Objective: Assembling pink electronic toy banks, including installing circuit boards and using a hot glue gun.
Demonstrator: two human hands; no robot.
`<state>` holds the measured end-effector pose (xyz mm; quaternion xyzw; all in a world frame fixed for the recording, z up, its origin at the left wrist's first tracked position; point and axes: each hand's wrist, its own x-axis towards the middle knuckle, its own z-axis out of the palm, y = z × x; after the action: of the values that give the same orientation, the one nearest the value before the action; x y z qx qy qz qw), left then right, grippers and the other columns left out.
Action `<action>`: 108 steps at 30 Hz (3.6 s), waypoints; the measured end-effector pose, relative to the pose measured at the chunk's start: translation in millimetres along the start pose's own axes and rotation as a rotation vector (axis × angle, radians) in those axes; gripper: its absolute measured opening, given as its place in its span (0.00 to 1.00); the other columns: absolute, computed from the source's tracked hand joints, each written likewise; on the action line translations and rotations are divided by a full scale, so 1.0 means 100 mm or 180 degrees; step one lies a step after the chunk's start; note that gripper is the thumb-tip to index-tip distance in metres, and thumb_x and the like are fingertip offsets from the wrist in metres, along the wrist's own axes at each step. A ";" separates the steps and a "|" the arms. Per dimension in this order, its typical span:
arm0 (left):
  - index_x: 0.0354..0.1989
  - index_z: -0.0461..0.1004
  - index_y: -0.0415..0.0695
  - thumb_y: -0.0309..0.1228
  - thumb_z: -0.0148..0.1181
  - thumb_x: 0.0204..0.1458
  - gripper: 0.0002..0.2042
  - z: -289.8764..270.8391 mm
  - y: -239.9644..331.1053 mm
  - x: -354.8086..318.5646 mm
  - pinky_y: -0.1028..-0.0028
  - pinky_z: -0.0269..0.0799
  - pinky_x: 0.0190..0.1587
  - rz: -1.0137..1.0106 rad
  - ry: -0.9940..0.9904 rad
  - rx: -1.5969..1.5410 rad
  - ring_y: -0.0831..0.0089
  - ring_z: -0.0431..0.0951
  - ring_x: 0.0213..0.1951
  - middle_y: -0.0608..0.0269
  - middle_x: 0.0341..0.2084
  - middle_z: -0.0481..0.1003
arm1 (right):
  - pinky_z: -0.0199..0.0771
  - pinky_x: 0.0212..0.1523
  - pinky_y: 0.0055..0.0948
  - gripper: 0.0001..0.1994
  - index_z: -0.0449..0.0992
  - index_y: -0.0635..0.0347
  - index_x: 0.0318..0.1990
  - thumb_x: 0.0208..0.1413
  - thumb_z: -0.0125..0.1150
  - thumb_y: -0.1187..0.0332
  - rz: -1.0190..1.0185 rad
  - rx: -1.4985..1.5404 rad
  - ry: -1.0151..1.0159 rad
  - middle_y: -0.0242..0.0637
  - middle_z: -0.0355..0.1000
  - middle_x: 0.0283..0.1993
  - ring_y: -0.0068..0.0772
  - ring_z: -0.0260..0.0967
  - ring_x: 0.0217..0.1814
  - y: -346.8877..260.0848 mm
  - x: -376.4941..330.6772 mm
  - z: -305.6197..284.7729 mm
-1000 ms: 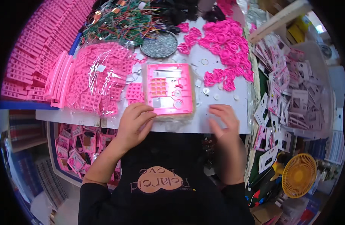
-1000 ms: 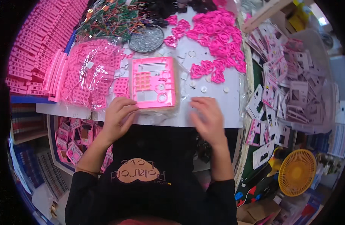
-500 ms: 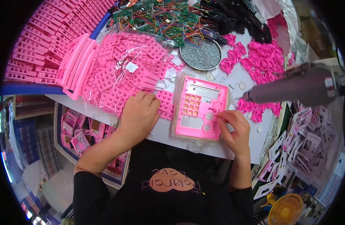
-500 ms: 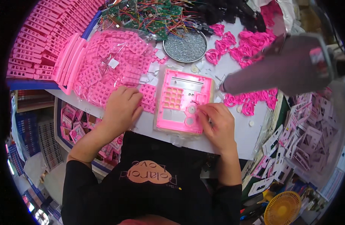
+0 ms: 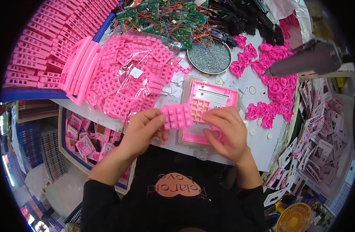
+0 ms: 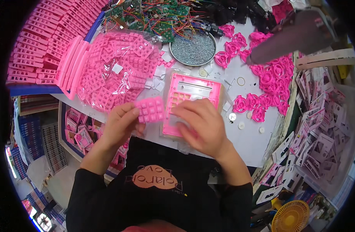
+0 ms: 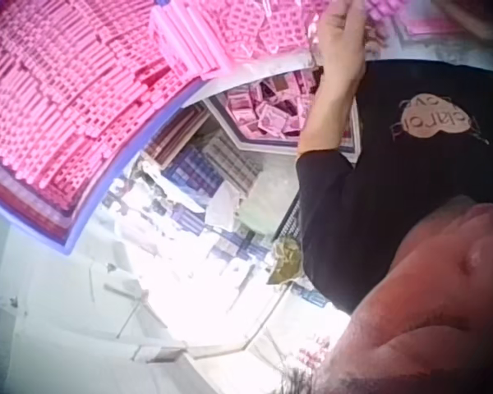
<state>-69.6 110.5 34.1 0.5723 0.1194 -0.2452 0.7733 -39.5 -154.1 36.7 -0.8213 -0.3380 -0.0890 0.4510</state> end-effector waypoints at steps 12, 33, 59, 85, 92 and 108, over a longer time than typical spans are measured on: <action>0.42 0.79 0.37 0.30 0.54 0.65 0.10 0.24 -0.30 -0.06 0.76 0.72 0.36 0.0190 -0.0586 0.0516 0.77 0.77 0.34 0.63 0.32 0.80 | 0.71 0.34 0.33 0.19 0.79 0.56 0.43 0.40 0.73 0.75 -0.0173 -0.0457 -0.0309 0.35 0.76 0.42 0.35 0.70 0.35 -0.24 0.03 0.11; 0.40 0.80 0.37 0.22 0.61 0.54 0.07 -0.15 0.91 0.03 0.74 0.71 0.35 0.2094 -0.0082 0.3002 0.72 0.78 0.32 0.59 0.34 0.81 | 0.74 0.35 0.33 0.18 0.75 0.65 0.48 0.51 0.70 0.68 0.1905 -0.0095 -0.0380 0.44 0.73 0.43 0.39 0.75 0.35 0.21 0.14 0.13; 0.28 0.82 0.39 0.35 0.72 0.43 0.11 -1.71 2.53 2.20 0.71 0.71 0.23 0.0869 0.1675 0.3449 0.74 0.74 0.20 0.63 0.20 0.77 | 0.40 0.71 0.68 0.48 0.62 0.70 0.66 0.45 0.66 0.40 0.0418 -0.1802 -0.1692 0.54 0.53 0.74 0.52 0.44 0.79 -0.13 -0.17 0.28; 0.50 0.70 0.40 0.19 0.68 0.38 0.26 0.18 0.23 -0.33 0.61 0.66 0.56 0.3651 0.0935 0.2574 0.61 0.75 0.47 0.56 0.46 0.73 | 0.73 0.45 0.23 0.18 0.71 0.63 0.59 0.64 0.60 0.68 0.1905 0.3548 -0.1062 0.32 0.77 0.47 0.19 0.72 0.47 -0.09 0.38 -0.05; 0.56 0.68 0.36 0.22 0.58 0.60 0.16 0.24 0.10 -0.17 0.76 0.73 0.46 0.0772 -0.0482 0.0793 0.79 0.77 0.43 0.63 0.42 0.77 | 0.67 0.31 0.19 0.11 0.77 0.65 0.46 0.62 0.63 0.66 0.1320 0.2460 -0.0981 0.30 0.74 0.31 0.14 0.69 0.34 -0.15 0.38 0.06; 0.59 0.67 0.35 0.25 0.57 0.60 0.19 0.14 -0.14 -0.03 0.74 0.78 0.35 0.1088 -0.0059 -0.0781 0.69 0.82 0.41 0.54 0.45 0.78 | 0.61 0.22 0.17 0.09 0.79 0.63 0.41 0.63 0.61 0.66 0.1732 0.4125 0.0469 0.28 0.73 0.28 0.14 0.65 0.25 -0.01 0.01 0.14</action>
<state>-81.2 95.2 28.0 0.4835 0.0425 -0.0993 0.8687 -41.7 -142.1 29.7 -0.4346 -0.0742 0.1907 0.8771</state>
